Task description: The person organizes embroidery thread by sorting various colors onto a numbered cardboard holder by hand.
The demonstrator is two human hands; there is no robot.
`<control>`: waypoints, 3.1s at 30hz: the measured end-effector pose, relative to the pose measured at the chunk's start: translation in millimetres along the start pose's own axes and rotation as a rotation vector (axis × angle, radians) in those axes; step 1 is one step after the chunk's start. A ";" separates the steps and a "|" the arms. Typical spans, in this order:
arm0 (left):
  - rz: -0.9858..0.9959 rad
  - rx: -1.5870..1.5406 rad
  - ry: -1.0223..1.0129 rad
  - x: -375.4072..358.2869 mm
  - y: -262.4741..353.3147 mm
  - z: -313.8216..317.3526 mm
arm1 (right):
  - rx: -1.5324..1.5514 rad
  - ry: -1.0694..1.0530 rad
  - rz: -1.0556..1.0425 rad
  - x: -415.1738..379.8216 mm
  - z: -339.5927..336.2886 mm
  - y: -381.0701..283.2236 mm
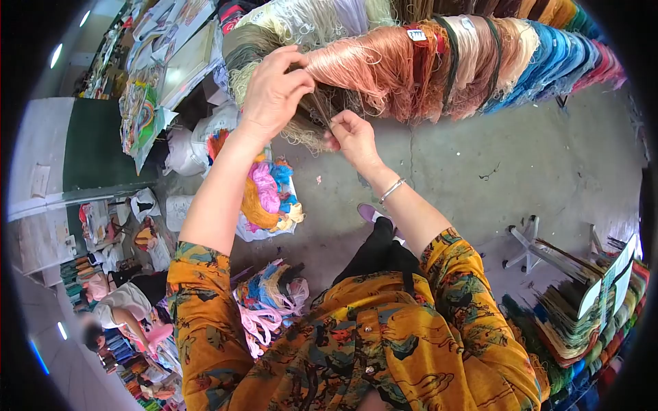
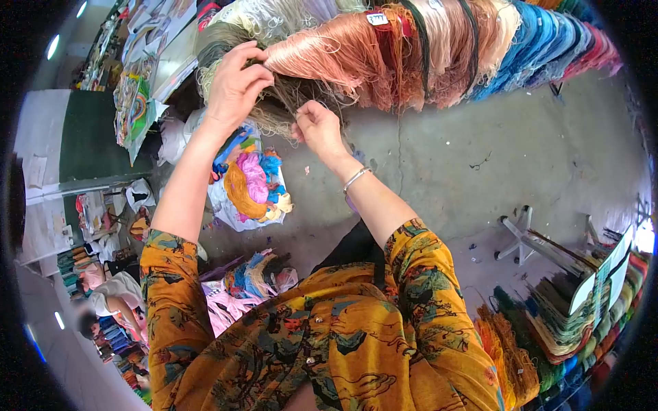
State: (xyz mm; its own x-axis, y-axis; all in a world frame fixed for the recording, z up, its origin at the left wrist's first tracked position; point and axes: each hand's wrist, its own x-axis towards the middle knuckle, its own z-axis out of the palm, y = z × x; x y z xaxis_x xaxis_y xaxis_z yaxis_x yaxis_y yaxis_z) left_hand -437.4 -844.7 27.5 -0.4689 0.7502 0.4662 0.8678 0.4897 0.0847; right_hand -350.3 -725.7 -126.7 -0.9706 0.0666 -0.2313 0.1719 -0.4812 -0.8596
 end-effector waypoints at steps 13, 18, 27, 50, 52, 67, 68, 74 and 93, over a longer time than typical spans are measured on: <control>-0.699 -1.049 0.158 7.3 -10.3 -22.8 | -0.255 0.143 -0.146 16.9 -9.5 13.6; -0.352 -0.327 0.141 7.4 -5.1 -38.1 | -0.097 0.095 -0.086 10.9 -6.7 8.0; -0.397 0.101 -0.161 6.8 -28.3 -31.7 | -0.232 0.118 -0.064 14.6 -12.1 9.1; -0.139 0.305 -0.196 -5.0 -18.0 -3.1 | -0.243 0.215 -0.382 52.6 4.8 -2.5; -0.143 0.305 -0.197 -5.4 -18.1 -3.4 | -0.248 0.221 -0.384 48.5 4.3 -4.0; -0.168 0.322 -0.216 -2.5 -13.7 -4.2 | 0.281 -0.044 -0.189 -23.7 -37.2 -46.4; -0.167 0.327 -0.228 -2.1 -13.0 -4.5 | 0.335 -0.077 -0.160 -26.6 -40.7 -45.8; -0.132 0.333 -0.207 -1.4 -16.7 3.1 | 0.383 -0.199 0.024 -40.0 -49.0 -51.3; -0.145 0.238 -0.296 10.1 -14.8 -0.2 | -0.516 0.206 -0.072 -143.7 -150.4 36.6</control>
State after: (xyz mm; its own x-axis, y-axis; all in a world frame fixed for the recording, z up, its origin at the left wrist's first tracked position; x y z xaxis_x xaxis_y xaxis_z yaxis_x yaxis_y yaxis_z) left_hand -455.0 -844.4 31.1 -0.6409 0.7442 0.1882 0.7430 0.6630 -0.0912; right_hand -179.2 -621.3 -193.4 -0.9388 0.2782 -0.2033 0.2167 0.0179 -0.9761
